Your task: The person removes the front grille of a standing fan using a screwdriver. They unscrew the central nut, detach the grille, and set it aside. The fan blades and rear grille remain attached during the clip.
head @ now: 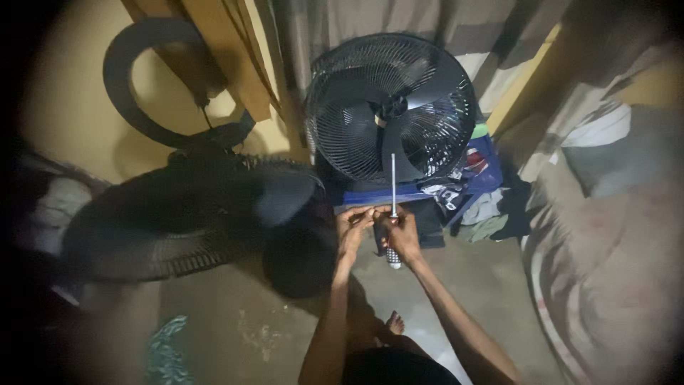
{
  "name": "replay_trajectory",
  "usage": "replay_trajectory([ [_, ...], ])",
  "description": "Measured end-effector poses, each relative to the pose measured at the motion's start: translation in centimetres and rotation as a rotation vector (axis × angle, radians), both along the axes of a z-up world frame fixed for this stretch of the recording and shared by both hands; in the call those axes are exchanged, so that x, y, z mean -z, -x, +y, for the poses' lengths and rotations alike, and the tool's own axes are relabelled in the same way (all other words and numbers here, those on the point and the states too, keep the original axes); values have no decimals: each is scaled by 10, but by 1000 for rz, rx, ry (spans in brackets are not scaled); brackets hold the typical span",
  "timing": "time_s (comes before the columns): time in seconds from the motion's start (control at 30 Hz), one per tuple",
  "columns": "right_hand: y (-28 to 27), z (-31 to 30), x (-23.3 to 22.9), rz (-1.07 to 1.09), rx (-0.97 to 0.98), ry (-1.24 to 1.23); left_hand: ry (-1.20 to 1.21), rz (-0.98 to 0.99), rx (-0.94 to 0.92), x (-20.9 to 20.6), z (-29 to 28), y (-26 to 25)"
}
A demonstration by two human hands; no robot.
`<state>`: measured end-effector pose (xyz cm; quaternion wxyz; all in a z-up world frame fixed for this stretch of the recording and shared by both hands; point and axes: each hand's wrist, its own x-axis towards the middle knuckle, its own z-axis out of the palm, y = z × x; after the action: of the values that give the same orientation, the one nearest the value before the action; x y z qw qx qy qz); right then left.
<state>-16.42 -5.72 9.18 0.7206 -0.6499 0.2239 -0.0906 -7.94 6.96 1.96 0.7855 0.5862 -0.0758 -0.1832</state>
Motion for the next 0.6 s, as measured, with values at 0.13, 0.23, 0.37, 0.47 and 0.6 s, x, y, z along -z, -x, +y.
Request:
replay_trajectory([
  [0.13, 17, 31, 28, -135, -75, 38, -81, -40, 19, 8, 49, 25],
  [0.23, 6, 61, 27, -132, -160, 42, 68, -40, -6, 1, 82, 13],
  [0.37, 8, 134, 25, 33, -281, 42, 153, -95, -100, -2, 168, 6],
  [0.47, 3, 188, 20, 75, -368, 53, 58, -49, -194, -16, 237, -18],
  [0.6, -18, 259, 27, 41, -416, 24, 80, -116, -260, -37, 313, -59],
])
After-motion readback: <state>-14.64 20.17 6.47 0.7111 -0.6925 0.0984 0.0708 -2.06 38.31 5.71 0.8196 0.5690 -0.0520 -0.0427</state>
